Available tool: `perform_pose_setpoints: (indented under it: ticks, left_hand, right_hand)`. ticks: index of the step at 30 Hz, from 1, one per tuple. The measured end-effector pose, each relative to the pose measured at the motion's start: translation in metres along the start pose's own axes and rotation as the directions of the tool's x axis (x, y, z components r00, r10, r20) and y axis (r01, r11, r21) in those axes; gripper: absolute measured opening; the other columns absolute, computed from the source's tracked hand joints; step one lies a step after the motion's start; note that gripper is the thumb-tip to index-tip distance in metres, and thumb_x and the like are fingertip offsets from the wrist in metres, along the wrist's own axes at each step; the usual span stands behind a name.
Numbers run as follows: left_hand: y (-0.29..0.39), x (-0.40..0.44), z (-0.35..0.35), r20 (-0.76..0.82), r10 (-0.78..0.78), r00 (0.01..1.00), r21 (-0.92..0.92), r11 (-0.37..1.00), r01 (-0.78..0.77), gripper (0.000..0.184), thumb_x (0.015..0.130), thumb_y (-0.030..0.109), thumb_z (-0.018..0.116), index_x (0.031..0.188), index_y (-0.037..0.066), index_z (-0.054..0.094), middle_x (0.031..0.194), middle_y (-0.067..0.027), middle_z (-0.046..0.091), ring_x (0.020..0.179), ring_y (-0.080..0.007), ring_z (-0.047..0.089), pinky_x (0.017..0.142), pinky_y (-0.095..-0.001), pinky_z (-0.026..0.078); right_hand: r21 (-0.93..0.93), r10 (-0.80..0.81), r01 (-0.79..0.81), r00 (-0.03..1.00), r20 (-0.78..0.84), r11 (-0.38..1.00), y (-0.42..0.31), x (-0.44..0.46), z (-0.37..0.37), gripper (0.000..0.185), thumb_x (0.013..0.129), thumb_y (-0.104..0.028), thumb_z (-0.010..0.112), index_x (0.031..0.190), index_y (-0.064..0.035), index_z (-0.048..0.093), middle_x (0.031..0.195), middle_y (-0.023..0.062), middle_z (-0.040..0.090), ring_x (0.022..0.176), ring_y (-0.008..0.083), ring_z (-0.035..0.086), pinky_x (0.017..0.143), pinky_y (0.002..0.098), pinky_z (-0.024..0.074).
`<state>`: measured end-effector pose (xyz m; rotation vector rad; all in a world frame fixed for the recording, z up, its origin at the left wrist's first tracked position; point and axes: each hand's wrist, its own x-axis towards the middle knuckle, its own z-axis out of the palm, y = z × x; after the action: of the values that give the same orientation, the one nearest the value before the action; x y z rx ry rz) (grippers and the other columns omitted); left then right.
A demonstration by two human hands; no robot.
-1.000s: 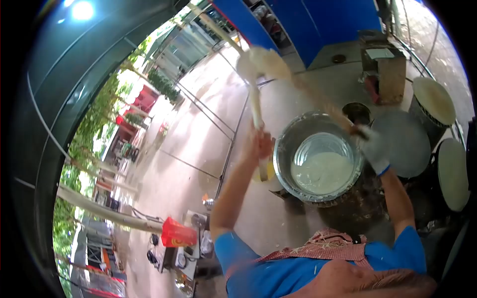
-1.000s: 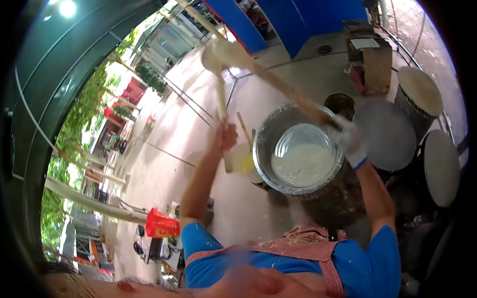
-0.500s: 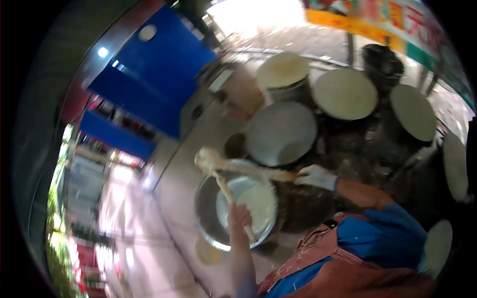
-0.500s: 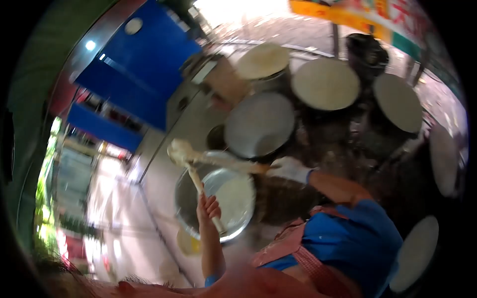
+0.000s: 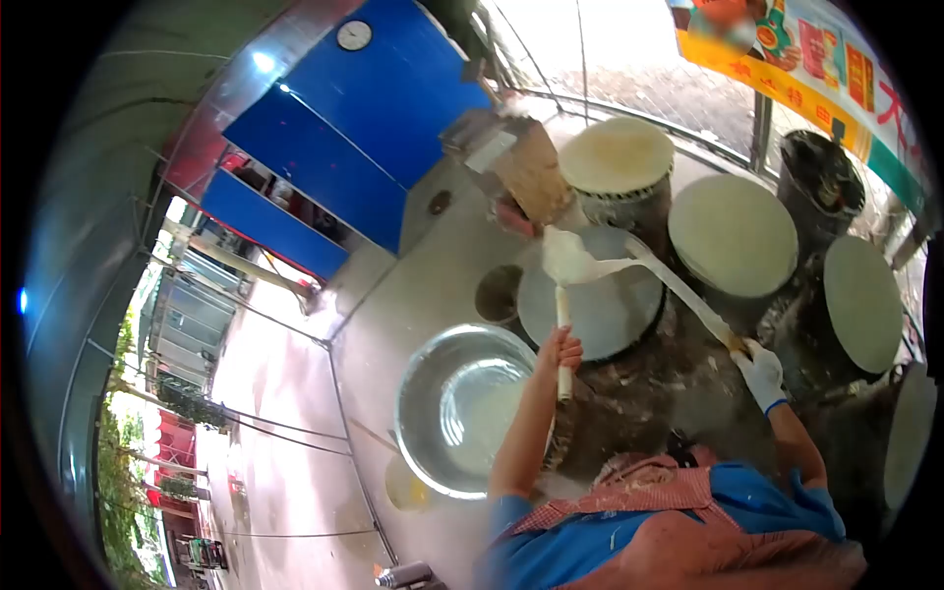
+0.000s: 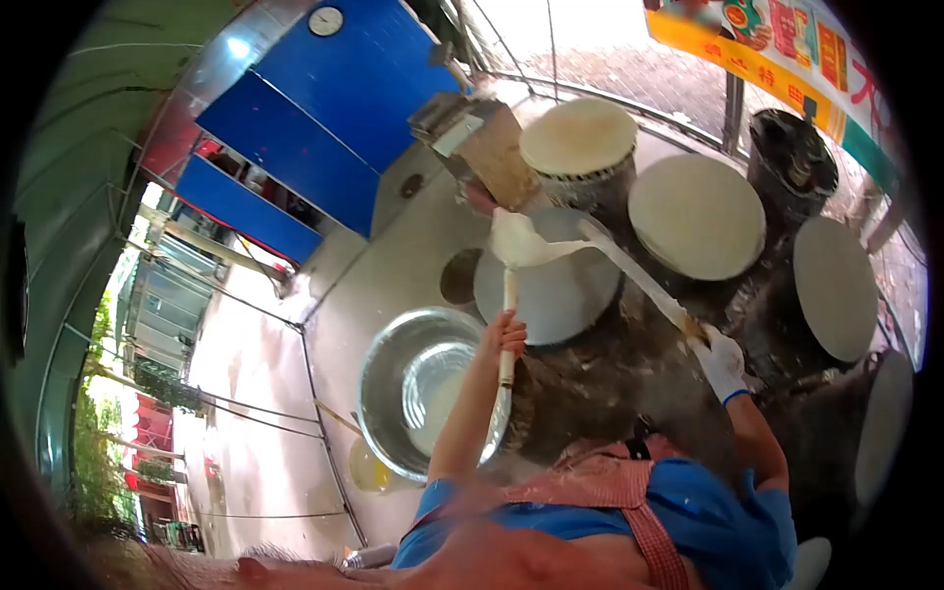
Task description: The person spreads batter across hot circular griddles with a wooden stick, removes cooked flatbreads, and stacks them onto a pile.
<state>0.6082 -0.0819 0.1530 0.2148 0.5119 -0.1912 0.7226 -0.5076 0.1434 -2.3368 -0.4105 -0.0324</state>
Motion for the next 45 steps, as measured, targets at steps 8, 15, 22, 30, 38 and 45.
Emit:
perform_pose_setpoints:
  ticks: [8, 15, 22, 30, 38, 45]
  left_hand:
    - [0.070, 0.182, -0.101, -0.071, 0.711, 0.700, 0.963, 0.231, -0.138, 0.045, 0.088, 0.024, 0.048, 0.130, 0.022, 0.034, 0.060, -0.0148, 0.049, 0.048, -0.0265, 0.050, 0.044, -0.0411, 0.039]
    - [0.076, 0.101, -0.025, 0.251, 0.751, 0.611, 0.767, -0.539, 0.348, 0.070, 0.084, 0.018, 0.051, 0.146, 0.024, 0.019, 0.074, -0.0168, 0.062, 0.064, -0.0397, 0.058, 0.062, -0.0478, 0.046]
    - [0.117, 0.027, 0.031, 0.537, 0.767, 0.351, 0.828, -0.400, -0.393, 0.070, 0.082, -0.001, 0.050, 0.146, 0.010, 0.021, 0.140, -0.0202, 0.040, 0.119, -0.0244, 0.050, 0.095, -0.0286, 0.039]
    - [-0.017, -0.107, -0.129, 0.116, 0.776, 0.619, 0.988, -0.157, 0.012, 0.066, 0.082, 0.004, 0.051, 0.144, 0.015, 0.030, 0.124, -0.0202, 0.054, 0.102, -0.0306, 0.061, 0.081, -0.0359, 0.047]
    - [-0.035, -0.141, -0.161, 0.178, 0.774, 0.607, 0.969, -0.244, 0.028, 0.065, 0.080, 0.003, 0.048, 0.143, 0.008, 0.029, 0.130, -0.0244, 0.048, 0.116, -0.0373, 0.052, 0.093, -0.0372, 0.042]
    - [-0.037, -0.130, -0.154, 0.064, 0.805, 0.590, 0.981, -0.158, 0.110, 0.067, 0.079, 0.006, 0.050, 0.143, 0.013, 0.031, 0.128, -0.0242, 0.050, 0.113, -0.0412, 0.051, 0.090, -0.0420, 0.044]
  right_hand:
    - [-0.238, -0.089, 0.145, 0.969, 0.232, 0.960, -0.043, 0.077, 0.128, 0.024, 0.084, -0.033, 0.057, 0.098, -0.0164, 0.066, 0.081, 0.0145, 0.065, 0.079, 0.0329, 0.062, 0.071, 0.0455, 0.0490]
    - [0.563, 0.073, -0.161, 0.982, 0.176, 0.811, -0.066, 0.098, 0.186, 0.032, 0.079, -0.022, 0.067, 0.101, 0.0006, 0.065, 0.088, 0.0095, 0.069, 0.079, 0.0149, 0.063, 0.073, 0.0288, 0.0480]
    - [0.314, 0.100, -0.162, 0.974, 0.202, 0.936, -0.057, 0.134, 0.214, 0.033, 0.080, -0.037, 0.059, 0.099, -0.0114, 0.069, 0.091, 0.0199, 0.065, 0.082, 0.0323, 0.064, 0.074, 0.0375, 0.0507]
    - [0.244, 0.088, -0.141, 0.973, 0.214, 0.959, -0.088, 0.145, 0.193, 0.034, 0.079, -0.034, 0.062, 0.099, -0.0082, 0.070, 0.088, 0.0122, 0.069, 0.081, 0.0301, 0.066, 0.074, 0.0374, 0.0506]
    - [0.291, 0.088, -0.200, 0.931, 0.355, 0.936, -0.153, 0.121, 0.187, 0.033, 0.073, -0.030, 0.070, 0.091, -0.0027, 0.070, 0.081, 0.0141, 0.070, 0.078, 0.0215, 0.067, 0.072, 0.0355, 0.0495]
    - [0.484, 0.136, -0.425, 0.841, 0.524, 0.765, -0.146, 0.102, 0.243, 0.025, 0.068, -0.017, 0.074, 0.081, 0.0042, 0.069, 0.064, 0.0086, 0.063, 0.062, 0.0158, 0.058, 0.065, 0.0294, 0.0479]
